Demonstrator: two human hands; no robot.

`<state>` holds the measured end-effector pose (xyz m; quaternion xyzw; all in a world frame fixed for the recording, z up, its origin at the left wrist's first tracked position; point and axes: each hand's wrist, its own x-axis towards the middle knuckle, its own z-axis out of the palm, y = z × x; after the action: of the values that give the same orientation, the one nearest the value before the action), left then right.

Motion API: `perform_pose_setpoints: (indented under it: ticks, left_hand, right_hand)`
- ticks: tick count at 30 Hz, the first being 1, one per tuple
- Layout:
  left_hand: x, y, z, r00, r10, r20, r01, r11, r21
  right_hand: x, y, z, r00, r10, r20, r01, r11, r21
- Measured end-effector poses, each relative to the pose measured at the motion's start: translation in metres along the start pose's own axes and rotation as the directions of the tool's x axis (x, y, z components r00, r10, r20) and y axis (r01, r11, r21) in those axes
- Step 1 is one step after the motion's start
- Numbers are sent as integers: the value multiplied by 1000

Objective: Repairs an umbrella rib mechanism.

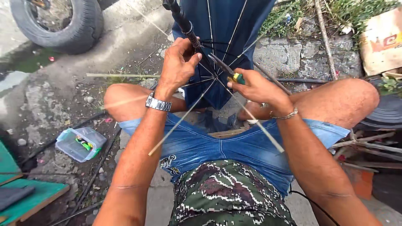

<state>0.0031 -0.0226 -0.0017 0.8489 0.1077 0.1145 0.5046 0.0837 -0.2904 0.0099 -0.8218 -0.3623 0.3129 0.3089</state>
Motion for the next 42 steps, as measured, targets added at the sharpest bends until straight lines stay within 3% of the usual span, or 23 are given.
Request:
perform_pose_setpoints:
  ticks: [2, 4, 8, 12, 18, 33, 42]
  left_hand:
    - [0, 2, -7, 998, 24, 54, -27, 998, 53]
    - [-1, 5, -14, 994, 18, 105, -37, 982, 184]
    - [-6, 14, -28, 977, 10, 214, -86, 933, 349]
    - [-14, 16, -37, 954, 29, 297, -110, 959, 260]
    - [-21, 19, -32, 965, 15, 261, -55, 988, 147]
    - [-34, 14, -34, 965, 30, 262, -59, 993, 103]
    - [-37, 13, -37, 964, 29, 266, -60, 992, 110]
  right_hand:
    - [-4, 11, -18, 974, -38, 224, -34, 951, 308]
    - [-5, 21, -24, 937, -56, 344, -126, 866, 484]
    - [-24, 10, 10, 965, 51, 259, -179, 845, 504]
    - [-10, 4, 33, 953, -30, 301, -192, 709, 678]
    - [1, 5, 44, 899, -172, 402, -220, 616, 756]
    - [6, 0, 78, 886, -270, 377, -212, 487, 848]
    - [13, 4, 82, 871, -307, 384, -199, 495, 846]
